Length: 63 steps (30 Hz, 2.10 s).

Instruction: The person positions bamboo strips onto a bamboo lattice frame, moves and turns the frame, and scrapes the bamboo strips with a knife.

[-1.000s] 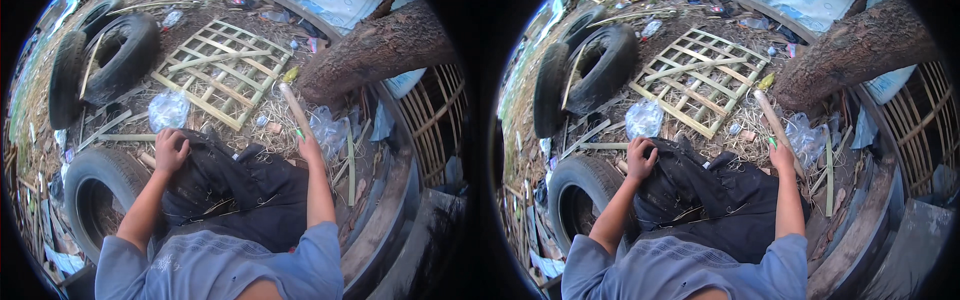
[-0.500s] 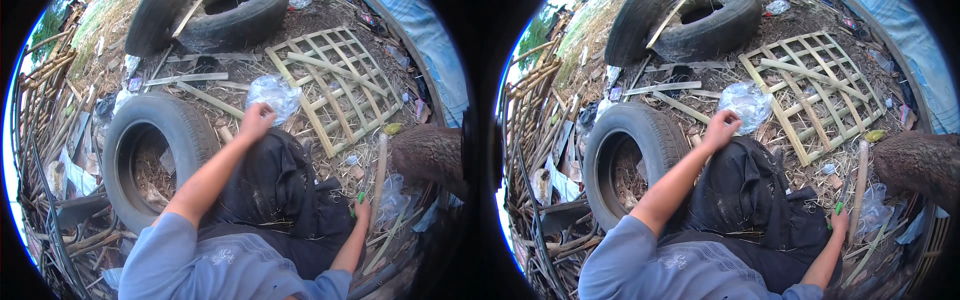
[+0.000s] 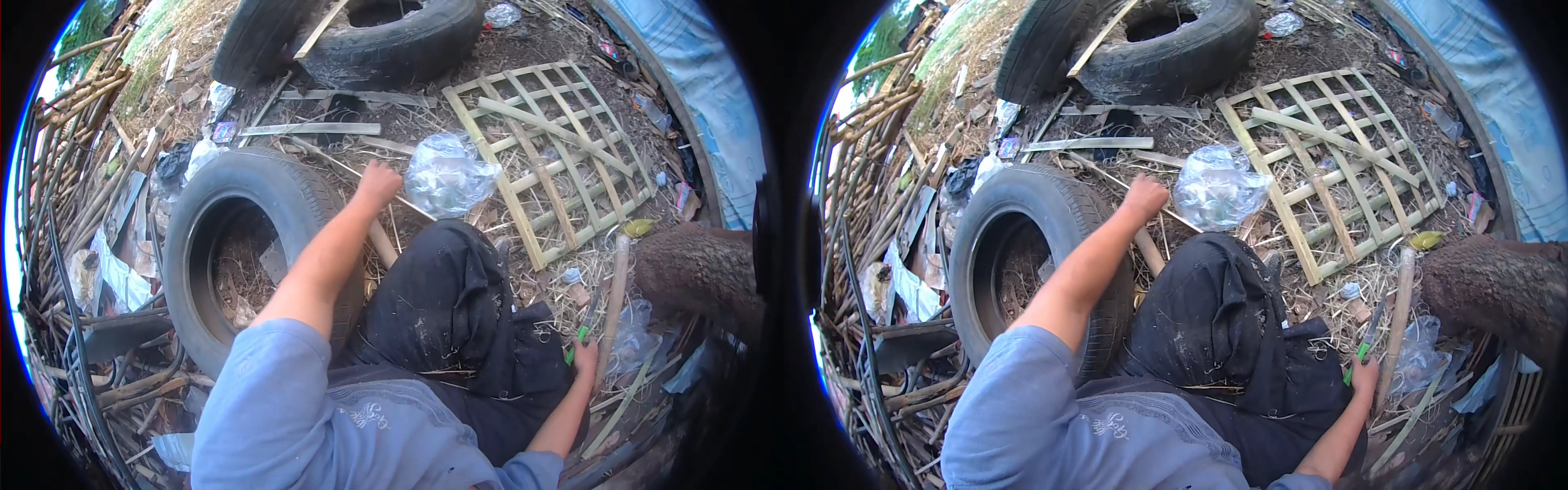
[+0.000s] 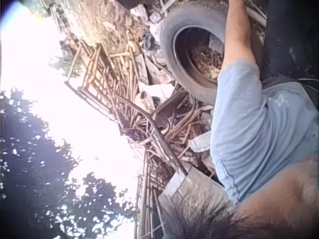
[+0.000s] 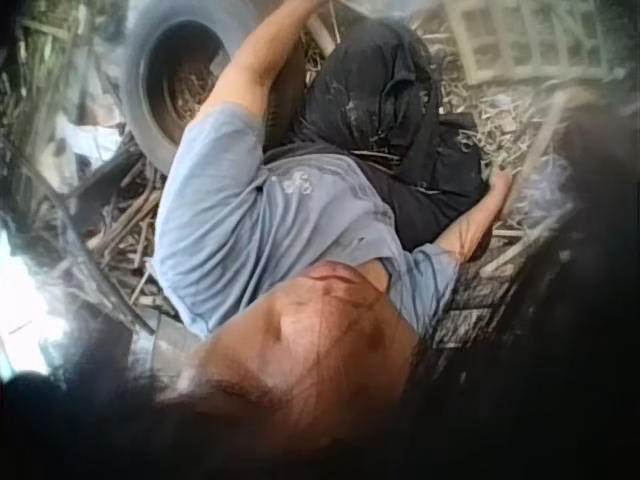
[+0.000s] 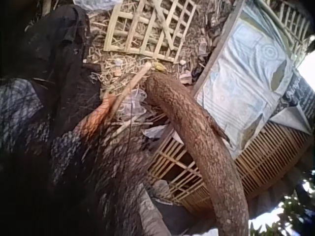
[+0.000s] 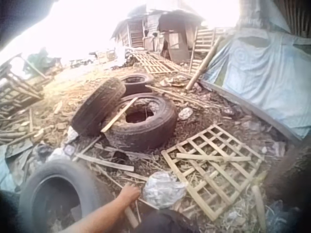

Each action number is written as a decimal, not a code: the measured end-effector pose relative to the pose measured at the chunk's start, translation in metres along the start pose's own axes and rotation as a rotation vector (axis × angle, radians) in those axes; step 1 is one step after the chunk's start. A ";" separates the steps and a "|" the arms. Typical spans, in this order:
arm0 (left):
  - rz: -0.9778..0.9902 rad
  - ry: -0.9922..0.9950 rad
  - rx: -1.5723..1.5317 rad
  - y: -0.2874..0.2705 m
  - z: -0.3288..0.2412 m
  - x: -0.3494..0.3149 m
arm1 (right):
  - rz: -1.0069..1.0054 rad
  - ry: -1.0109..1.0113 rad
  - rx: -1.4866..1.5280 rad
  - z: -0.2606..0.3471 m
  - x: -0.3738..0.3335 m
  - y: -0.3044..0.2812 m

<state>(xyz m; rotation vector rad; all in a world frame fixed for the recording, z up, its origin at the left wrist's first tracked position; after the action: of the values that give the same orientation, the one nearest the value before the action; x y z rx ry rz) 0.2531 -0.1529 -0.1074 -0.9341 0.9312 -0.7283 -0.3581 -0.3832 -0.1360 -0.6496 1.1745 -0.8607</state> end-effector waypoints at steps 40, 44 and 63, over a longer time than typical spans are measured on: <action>-0.631 0.339 -0.863 -0.167 -0.162 -0.108 | 0.373 -0.472 1.024 0.260 0.069 -0.017; -0.612 0.422 -0.648 -0.174 -0.179 -0.093 | 0.345 -0.516 1.022 0.284 0.119 0.010; -0.587 0.432 -0.608 -0.168 -0.184 -0.089 | 0.281 -0.363 0.696 0.275 0.152 0.010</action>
<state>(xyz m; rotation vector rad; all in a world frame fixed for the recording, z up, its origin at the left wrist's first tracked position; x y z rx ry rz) 0.0295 -0.2114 0.0215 -1.6666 1.3117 -1.2083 -0.0693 -0.5066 -0.1465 -0.0550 0.5575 -0.8001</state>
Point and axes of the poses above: each hand's wrist, its own x-axis towards the middle knuckle, its own y-axis out of the palm, z = x × y, the point moved 5 cm from there along x, towards the middle knuckle, and after that the axes turned 6 degrees about z, right-handed, at the moved point
